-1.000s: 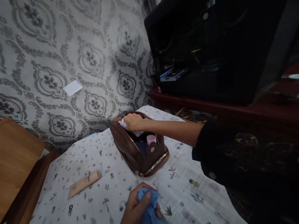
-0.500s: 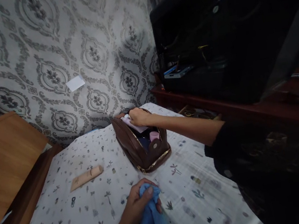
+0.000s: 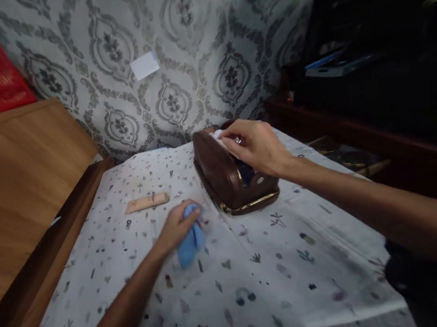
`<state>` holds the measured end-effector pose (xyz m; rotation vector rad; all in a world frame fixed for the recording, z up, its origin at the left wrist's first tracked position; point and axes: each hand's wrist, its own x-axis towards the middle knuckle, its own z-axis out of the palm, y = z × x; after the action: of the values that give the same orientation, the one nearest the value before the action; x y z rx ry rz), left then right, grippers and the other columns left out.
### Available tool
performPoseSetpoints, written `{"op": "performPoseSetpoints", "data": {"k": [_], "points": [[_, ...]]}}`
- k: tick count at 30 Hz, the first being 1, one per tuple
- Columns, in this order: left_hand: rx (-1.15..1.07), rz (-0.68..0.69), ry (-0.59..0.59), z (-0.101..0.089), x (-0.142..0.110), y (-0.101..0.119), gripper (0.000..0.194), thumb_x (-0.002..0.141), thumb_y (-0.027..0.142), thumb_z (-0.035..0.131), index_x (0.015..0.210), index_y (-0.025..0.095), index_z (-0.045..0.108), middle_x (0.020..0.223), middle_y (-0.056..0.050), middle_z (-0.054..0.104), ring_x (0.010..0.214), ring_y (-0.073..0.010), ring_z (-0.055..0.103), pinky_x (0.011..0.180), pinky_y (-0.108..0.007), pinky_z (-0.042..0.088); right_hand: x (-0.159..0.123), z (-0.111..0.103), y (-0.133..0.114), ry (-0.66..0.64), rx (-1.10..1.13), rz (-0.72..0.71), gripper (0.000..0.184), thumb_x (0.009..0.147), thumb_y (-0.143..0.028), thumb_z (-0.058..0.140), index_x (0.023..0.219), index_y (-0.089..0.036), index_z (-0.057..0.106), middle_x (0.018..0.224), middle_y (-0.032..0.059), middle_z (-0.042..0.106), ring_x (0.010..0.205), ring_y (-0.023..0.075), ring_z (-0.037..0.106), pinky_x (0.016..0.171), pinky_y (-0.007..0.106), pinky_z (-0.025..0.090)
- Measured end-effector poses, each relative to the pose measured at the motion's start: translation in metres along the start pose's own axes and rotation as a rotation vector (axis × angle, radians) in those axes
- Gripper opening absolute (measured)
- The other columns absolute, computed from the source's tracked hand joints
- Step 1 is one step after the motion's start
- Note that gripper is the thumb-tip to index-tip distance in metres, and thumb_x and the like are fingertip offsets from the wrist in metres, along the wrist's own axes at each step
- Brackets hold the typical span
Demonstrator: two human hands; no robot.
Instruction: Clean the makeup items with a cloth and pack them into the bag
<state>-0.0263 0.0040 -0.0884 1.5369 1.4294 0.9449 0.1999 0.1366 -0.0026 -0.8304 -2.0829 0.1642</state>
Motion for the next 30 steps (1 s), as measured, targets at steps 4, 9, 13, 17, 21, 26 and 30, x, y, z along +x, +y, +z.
{"op": "performPoseSetpoints", "data": {"k": [4, 9, 13, 17, 21, 26, 30], "points": [[0.871, -0.029, 0.252, -0.086, 0.016, -0.013, 0.043, 0.098, 0.047, 0.032, 0.117, 0.022, 0.061, 0.107, -0.007, 0.071, 0.101, -0.0244, 0.066, 0.089, -0.035, 0.051, -0.041, 0.012, -0.033, -0.051, 0.276, -0.128, 0.021, 0.092, -0.024, 0.053, 0.096, -0.017, 0.072, 0.093, 0.0051, 0.076, 0.080, 0.0174, 0.069, 0.074, 0.027, 0.052], [1.002, -0.142, 0.124, -0.144, 0.029, -0.048, 0.056, 0.089, 0.055, 0.049, 0.132, 0.021, 0.058, 0.132, -0.011, 0.065, 0.118, -0.0316, 0.059, 0.093, -0.037, 0.048, -0.076, 0.054, -0.054, -0.240, 0.419, -0.117, 0.021, 0.093, -0.021, 0.051, 0.096, -0.017, 0.071, 0.094, 0.0068, 0.076, 0.081, 0.0166, 0.069, 0.068, 0.025, 0.051], [1.057, -0.154, 0.061, -0.147, 0.029, -0.062, 0.061, 0.084, 0.057, 0.056, 0.134, 0.023, 0.055, 0.131, -0.010, 0.065, 0.117, -0.0313, 0.058, 0.090, -0.035, 0.047, -0.094, 0.089, -0.052, -0.394, 0.516, 0.077, 0.020, 0.088, -0.022, 0.055, 0.096, -0.017, 0.072, 0.084, 0.0055, 0.074, 0.072, 0.0153, 0.066, 0.062, 0.024, 0.049], [1.105, -0.114, 0.085, -0.134, 0.023, -0.047, 0.045, 0.087, 0.056, 0.055, 0.115, 0.021, 0.063, 0.115, -0.010, 0.067, 0.109, -0.0304, 0.060, 0.087, -0.035, 0.046, -0.105, 0.115, -0.053, -0.468, 0.790, 0.384, 0.027, 0.082, -0.034, 0.063, 0.102, -0.017, 0.068, 0.074, 0.0024, 0.067, 0.064, 0.0152, 0.065, 0.051, 0.023, 0.048], [1.068, 0.083, 0.092, -0.095, -0.001, -0.024, 0.042, 0.093, 0.054, 0.050, 0.121, 0.023, 0.058, 0.120, -0.008, 0.065, 0.107, -0.0259, 0.061, 0.087, -0.033, 0.046, -0.110, 0.128, -0.055, -0.417, 0.907, 0.491, 0.048, 0.086, -0.053, 0.056, 0.117, -0.016, 0.058, 0.090, 0.0075, 0.068, 0.074, 0.0184, 0.070, 0.052, 0.025, 0.052], [1.010, 0.311, 0.046, -0.039, -0.032, -0.026, 0.044, 0.096, 0.055, 0.050, 0.121, 0.021, 0.058, 0.113, -0.009, 0.068, 0.104, -0.0272, 0.061, 0.086, -0.037, 0.045, -0.118, 0.128, -0.047, -0.409, 0.957, 0.543, 0.052, 0.084, -0.068, 0.056, 0.092, -0.017, 0.060, 0.071, 0.0035, 0.066, 0.057, 0.0140, 0.060, 0.050, 0.025, 0.046], [0.954, 0.236, 0.102, -0.025, -0.039, -0.045, 0.057, 0.088, 0.059, 0.061, 0.128, 0.020, 0.054, 0.122, -0.012, 0.066, 0.106, -0.0299, 0.061, 0.088, -0.040, 0.046, -0.124, 0.122, -0.045, -0.395, 0.930, 0.555, 0.052, 0.080, -0.069, 0.061, 0.082, -0.017, 0.062, 0.060, -0.0010, 0.059, 0.051, 0.0110, 0.048, 0.049, 0.025, 0.040]]}}
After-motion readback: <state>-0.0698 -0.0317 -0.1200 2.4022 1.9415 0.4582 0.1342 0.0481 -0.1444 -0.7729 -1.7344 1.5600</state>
